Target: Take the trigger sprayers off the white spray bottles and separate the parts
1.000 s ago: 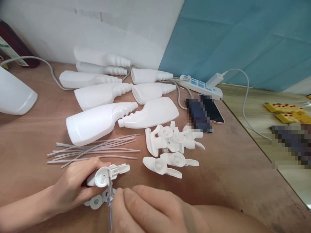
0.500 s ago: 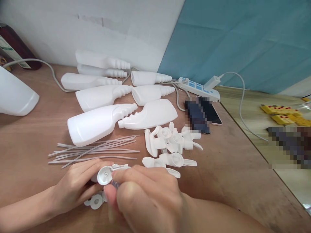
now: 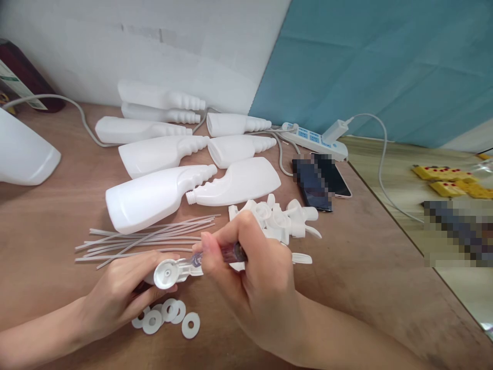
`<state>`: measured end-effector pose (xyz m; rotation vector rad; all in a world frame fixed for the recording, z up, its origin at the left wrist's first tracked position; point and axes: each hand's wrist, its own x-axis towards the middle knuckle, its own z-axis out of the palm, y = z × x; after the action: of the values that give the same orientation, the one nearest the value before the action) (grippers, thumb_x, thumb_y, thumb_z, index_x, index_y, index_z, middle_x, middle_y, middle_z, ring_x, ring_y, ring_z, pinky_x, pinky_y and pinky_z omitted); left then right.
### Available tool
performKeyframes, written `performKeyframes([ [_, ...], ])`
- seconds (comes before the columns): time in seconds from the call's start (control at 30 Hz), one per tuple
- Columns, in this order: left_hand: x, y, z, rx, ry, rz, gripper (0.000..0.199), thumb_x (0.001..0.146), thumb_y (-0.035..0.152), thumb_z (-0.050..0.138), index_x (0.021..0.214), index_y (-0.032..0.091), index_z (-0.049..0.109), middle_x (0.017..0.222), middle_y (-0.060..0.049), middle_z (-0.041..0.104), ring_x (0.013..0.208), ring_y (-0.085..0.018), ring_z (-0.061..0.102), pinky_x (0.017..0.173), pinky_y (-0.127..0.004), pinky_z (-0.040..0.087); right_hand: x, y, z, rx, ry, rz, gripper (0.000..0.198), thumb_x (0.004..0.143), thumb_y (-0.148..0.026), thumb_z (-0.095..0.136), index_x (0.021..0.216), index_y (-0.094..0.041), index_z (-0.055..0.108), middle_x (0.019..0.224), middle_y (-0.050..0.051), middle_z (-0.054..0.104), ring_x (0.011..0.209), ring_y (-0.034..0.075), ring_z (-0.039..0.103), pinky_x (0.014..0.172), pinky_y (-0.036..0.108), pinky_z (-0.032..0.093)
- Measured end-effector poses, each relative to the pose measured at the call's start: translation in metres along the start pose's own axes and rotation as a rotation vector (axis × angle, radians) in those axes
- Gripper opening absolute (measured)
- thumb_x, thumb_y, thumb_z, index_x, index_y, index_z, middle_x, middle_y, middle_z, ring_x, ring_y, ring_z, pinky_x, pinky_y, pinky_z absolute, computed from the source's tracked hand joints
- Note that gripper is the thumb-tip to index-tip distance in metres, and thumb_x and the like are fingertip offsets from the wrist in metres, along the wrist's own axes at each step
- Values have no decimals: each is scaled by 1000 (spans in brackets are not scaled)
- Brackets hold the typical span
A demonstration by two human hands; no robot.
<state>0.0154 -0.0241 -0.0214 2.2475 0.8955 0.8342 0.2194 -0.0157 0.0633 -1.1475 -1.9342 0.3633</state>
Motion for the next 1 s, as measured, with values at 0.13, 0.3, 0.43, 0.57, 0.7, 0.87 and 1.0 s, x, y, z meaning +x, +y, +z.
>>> performKeyframes([
  [0.13,-1,-1,1,-8,-4,29,25,84,12,50,109,15,49,91,-5,65,80,-14,61,71,-22,48,0,-7,-5,-18,-90,-62,14,81,-9,51,79,-22,48,68,-2,66,53,10,62,45,17,50],
  [0.3,-3,-3,2,5,0,81,29,83,7,47,111,14,48,95,-8,64,83,-15,60,72,-24,48,4,-6,-10,22,-260,-161,15,81,-8,50,76,-22,48,67,-3,66,51,7,60,45,15,49],
  [0.43,-2,-3,2,-11,-23,61,30,83,7,47,113,14,49,96,-8,64,83,-16,60,72,-25,48,7,9,-3,81,-119,51,15,85,-13,50,75,-21,42,63,-3,63,45,7,55,39,17,43],
  [0.57,0,-2,1,-28,-22,35,29,84,8,49,112,15,50,94,-6,64,82,-14,60,72,-23,48,6,13,2,124,-111,78,12,85,-13,48,77,-21,44,64,-2,63,43,6,51,37,16,40],
  [0.7,0,-1,2,7,-5,47,29,83,7,47,110,14,50,92,-7,63,80,-15,59,70,-24,48,1,4,0,135,-121,-33,15,83,-9,50,80,-21,42,68,-2,64,44,7,53,38,17,41],
  [0.87,-2,-2,2,40,11,86,32,81,4,46,111,13,49,92,-8,62,79,-16,59,68,-25,48,5,5,1,240,-155,119,13,87,-14,47,77,-21,42,67,-2,64,51,8,60,44,16,47],
  [1.0,-2,-1,2,26,6,66,31,81,5,45,110,14,50,91,-8,62,78,-16,59,67,-25,47,10,13,5,388,-165,338,16,90,-21,45,75,-20,39,66,-3,64,56,8,63,51,16,53],
])
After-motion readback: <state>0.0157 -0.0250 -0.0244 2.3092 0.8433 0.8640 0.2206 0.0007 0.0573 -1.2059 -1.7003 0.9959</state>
